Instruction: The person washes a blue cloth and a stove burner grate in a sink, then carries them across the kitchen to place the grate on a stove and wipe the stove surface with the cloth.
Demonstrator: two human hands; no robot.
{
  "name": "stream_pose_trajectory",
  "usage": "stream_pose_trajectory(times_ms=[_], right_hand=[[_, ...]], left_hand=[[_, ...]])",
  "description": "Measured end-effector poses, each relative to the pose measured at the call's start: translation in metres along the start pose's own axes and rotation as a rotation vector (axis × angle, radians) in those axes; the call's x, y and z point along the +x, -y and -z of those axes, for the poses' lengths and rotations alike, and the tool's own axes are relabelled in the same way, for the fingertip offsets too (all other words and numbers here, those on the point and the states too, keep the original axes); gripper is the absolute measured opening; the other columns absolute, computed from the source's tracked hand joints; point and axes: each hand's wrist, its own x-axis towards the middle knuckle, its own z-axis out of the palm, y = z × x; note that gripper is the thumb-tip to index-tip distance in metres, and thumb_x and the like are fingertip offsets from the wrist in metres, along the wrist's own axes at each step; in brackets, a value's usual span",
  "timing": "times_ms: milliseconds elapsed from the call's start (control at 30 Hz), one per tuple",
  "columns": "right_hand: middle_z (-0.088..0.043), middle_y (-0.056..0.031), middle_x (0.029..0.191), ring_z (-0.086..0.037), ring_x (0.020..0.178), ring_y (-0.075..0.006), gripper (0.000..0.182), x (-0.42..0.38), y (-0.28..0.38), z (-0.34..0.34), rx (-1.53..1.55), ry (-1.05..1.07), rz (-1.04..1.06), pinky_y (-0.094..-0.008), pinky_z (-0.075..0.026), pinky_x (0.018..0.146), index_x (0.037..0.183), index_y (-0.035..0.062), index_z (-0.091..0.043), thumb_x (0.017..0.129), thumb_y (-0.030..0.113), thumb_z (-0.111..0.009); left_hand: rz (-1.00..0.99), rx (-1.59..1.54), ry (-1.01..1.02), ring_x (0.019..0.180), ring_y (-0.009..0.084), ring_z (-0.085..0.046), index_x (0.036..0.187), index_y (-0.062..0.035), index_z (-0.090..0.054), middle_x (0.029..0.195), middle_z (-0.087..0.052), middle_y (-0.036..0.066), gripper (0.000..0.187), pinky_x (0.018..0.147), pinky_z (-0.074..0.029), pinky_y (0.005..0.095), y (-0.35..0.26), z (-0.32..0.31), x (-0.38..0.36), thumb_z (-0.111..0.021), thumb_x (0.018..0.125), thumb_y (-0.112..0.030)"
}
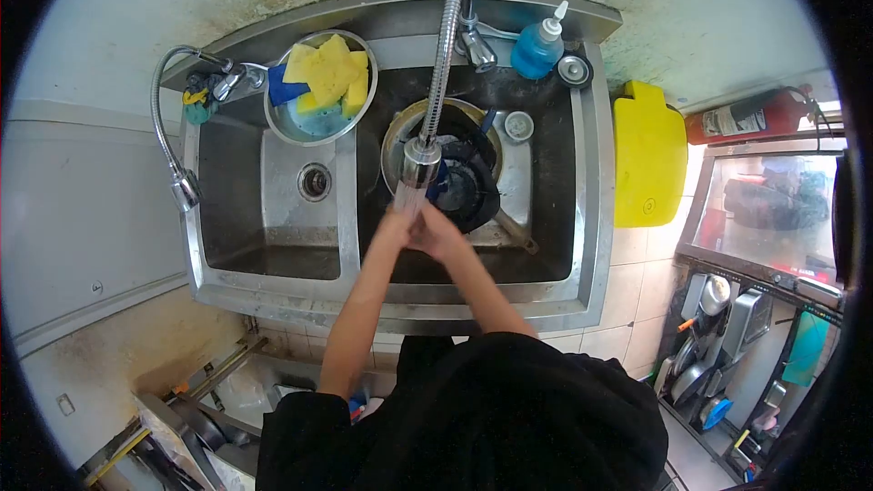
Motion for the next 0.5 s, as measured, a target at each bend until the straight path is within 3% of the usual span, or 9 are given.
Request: stream_pose_trajectory(times_ms=[67,100,200,233,267,367,400,467,500], right_hand=[[-0.059,-0.0071,0.08,-0.056,0.071,-0.0185,0.022,0.037,0.013,0.006,0.086,0.244,-0.199,-0.0325,-0.045,0.065,0.088,0.0037,-0.057,0.083,0.024,-0.048],[-0.059,-0.0071,0.08,-0.056,0.071,-0.0185,0.022,0.06,0.007,0.015,0.083,0.247,-0.203,-0.0325,-0.045,0.065,0.088,0.0037,-0.057,0.083,0.024,-0.048],[-0.058,-0.0058,0.072,-0.056,0.065,-0.0183,0.017,0.105,-0.011,0.036,-0.025,0.107,0.025,-0.0325,-0.046,0.06,0.079,0.0039,-0.059,0.083,0.016,-0.047],[-0.059,-0.0062,0.072,-0.056,0.065,-0.0185,0.015,0.105,-0.014,0.042,-0.273,0.219,0.155,-0.0323,-0.045,0.059,0.077,0.0037,-0.059,0.081,0.012,-0.047],[-0.06,-0.0067,0.072,-0.056,0.064,-0.0187,0.014,0.11,-0.009,0.042,-0.528,0.341,0.296,-0.032,-0.045,0.058,0.076,0.0036,-0.059,0.08,0.009,-0.048],[-0.06,-0.0088,0.073,-0.057,0.064,-0.0208,0.011,0.138,-0.012,0.057,-0.724,0.403,0.346,-0.0336,-0.044,0.056,0.074,0.0037,-0.06,0.077,0.007,-0.05],[-0.06,-0.0088,0.073,-0.057,0.064,-0.0208,0.011,0.138,-0.009,0.056,-0.724,0.409,0.343,-0.0336,-0.044,0.056,0.074,0.0037,-0.06,0.077,0.007,-0.05],[-0.061,-0.0092,0.074,-0.057,0.065,-0.0233,0.011,0.135,0.001,0.06,0.061,0.193,-0.155,-0.0357,-0.043,0.057,0.075,0.0048,-0.06,0.076,0.011,-0.052],[-0.061,-0.0092,0.074,-0.057,0.065,-0.0233,0.011,0.139,0.006,0.072,0.06,0.185,-0.157,-0.0357,-0.043,0.057,0.075,0.0048,-0.06,0.076,0.011,-0.052]], left_hand=[[-0.446,0.809,-0.616,0.083,0.0168,-0.056,0.097,-0.0048,-0.053,0.092,-0.057,0.008,0.03,0.066,-0.044,0.0286,0.034,-0.011,0.0,-0.045,0.084,-0.031],[-0.446,0.809,-0.621,0.083,0.0168,-0.056,0.097,-0.0048,-0.053,0.092,-0.057,0.008,0.03,0.066,-0.044,0.0286,0.035,-0.009,-0.01,-0.045,0.084,-0.031],[-0.001,0.017,-0.137,0.038,0.0084,-0.038,0.069,-0.0134,-0.046,0.05,-0.041,-0.002,0.032,0.033,-0.027,0.0235,0.011,-0.017,-0.065,-0.04,0.085,-0.04],[-0.006,-0.085,-0.267,0.032,0.0055,-0.021,0.062,-0.0153,-0.036,0.044,-0.025,-0.005,0.035,0.03,-0.013,0.0221,0.002,-0.039,-0.081,-0.04,0.085,-0.041],[-0.011,-0.087,-0.272,0.032,0.0055,-0.021,0.062,-0.0153,-0.036,0.044,-0.025,-0.005,0.035,0.03,-0.013,0.0221,0.002,-0.036,-0.083,-0.04,0.085,-0.041],[-0.023,-0.179,-0.185,0.032,0.0057,-0.021,0.061,-0.0153,-0.036,0.045,-0.025,-0.006,0.035,0.03,-0.014,0.022,0.014,-0.032,-0.1,-0.042,0.085,-0.04],[0.025,-0.164,-0.168,0.033,0.0056,-0.021,0.061,-0.0152,-0.036,0.045,-0.025,-0.006,0.035,0.031,-0.014,0.0219,0.015,-0.035,-0.106,-0.042,0.085,-0.04],[0.076,-0.149,-0.152,0.033,0.0055,-0.021,0.061,-0.0151,-0.036,0.045,-0.025,-0.006,0.035,0.031,-0.014,0.0218,0.013,-0.036,-0.117,-0.042,0.085,-0.039],[0.09,-0.166,-0.166,0.033,0.0055,-0.021,0.061,-0.015,-0.036,0.046,-0.025,-0.006,0.035,0.032,-0.015,0.0219,0.012,-0.041,-0.124,-0.042,0.085,-0.039]])
